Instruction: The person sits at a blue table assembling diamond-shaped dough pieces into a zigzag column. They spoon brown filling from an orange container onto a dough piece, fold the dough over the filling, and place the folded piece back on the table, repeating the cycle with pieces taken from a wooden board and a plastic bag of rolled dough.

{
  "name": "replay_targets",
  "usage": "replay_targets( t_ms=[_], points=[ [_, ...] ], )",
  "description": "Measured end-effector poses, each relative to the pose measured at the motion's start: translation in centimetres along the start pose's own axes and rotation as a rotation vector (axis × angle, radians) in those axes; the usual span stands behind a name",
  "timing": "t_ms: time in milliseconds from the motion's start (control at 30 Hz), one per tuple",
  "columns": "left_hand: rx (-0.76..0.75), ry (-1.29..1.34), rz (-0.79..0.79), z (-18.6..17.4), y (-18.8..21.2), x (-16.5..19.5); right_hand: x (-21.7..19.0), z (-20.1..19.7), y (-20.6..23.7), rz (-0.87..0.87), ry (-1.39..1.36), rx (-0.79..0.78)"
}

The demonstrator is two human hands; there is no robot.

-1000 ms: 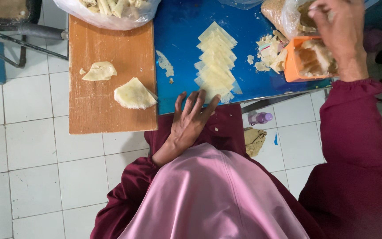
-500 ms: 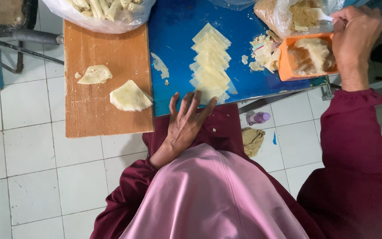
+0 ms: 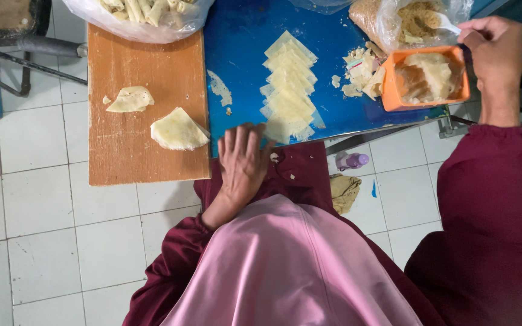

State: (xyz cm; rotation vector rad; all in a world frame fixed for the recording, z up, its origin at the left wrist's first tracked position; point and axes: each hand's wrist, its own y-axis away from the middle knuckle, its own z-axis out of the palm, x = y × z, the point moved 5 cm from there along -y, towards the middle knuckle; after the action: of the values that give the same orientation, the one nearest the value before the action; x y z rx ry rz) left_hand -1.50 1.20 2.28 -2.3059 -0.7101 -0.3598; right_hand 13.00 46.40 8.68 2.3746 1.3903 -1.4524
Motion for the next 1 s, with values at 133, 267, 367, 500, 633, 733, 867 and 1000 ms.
replay_targets(
  t_ms=[133, 267, 367, 500, 633, 733, 867, 1000],
  points=[
    [-0.012, 0.044, -0.13, -0.5, -0.6, -0.5, -3.5, -0.1, 1.4, 0.084, -0.136, -0.004],
    [0.002, 0.11, -0.14, -0.6, -0.9, -0.3, -7.9, 1.8, 4.0, 0.229, -0.048, -0.057],
    [0.02, 0.146, -0.14, -0.5, -1.0, -0.1, -10.9, 6.3, 6.1, 0.116, -0.204, -0.301],
    [0.016, 0.135, -0.147, -0.6, -1.1, 0.1, -12.4, 12.0, 9.6, 0.113, -0.107, -0.473],
    [0.003, 0.128, -0.161, -0.5, -1.3, 0.2, -13.8, 15.2, 12.2, 0.025, -0.145, -0.461],
    [0.001, 0.133, -0.172, -0.4, -1.4, 0.4, -15.0, 15.4, 13.3, -0.207, 0.104, -0.33],
    [0.029, 0.143, -0.168, -0.5, -1.5, 0.6, -15.3, 15.1, 14.3, -0.48, 0.248, -0.197],
    [0.013, 0.102, -0.169, -0.4, -1.8, 0.7, -14.7, 15.5, 15.5, -0.639, 0.365, -0.134]
  ],
)
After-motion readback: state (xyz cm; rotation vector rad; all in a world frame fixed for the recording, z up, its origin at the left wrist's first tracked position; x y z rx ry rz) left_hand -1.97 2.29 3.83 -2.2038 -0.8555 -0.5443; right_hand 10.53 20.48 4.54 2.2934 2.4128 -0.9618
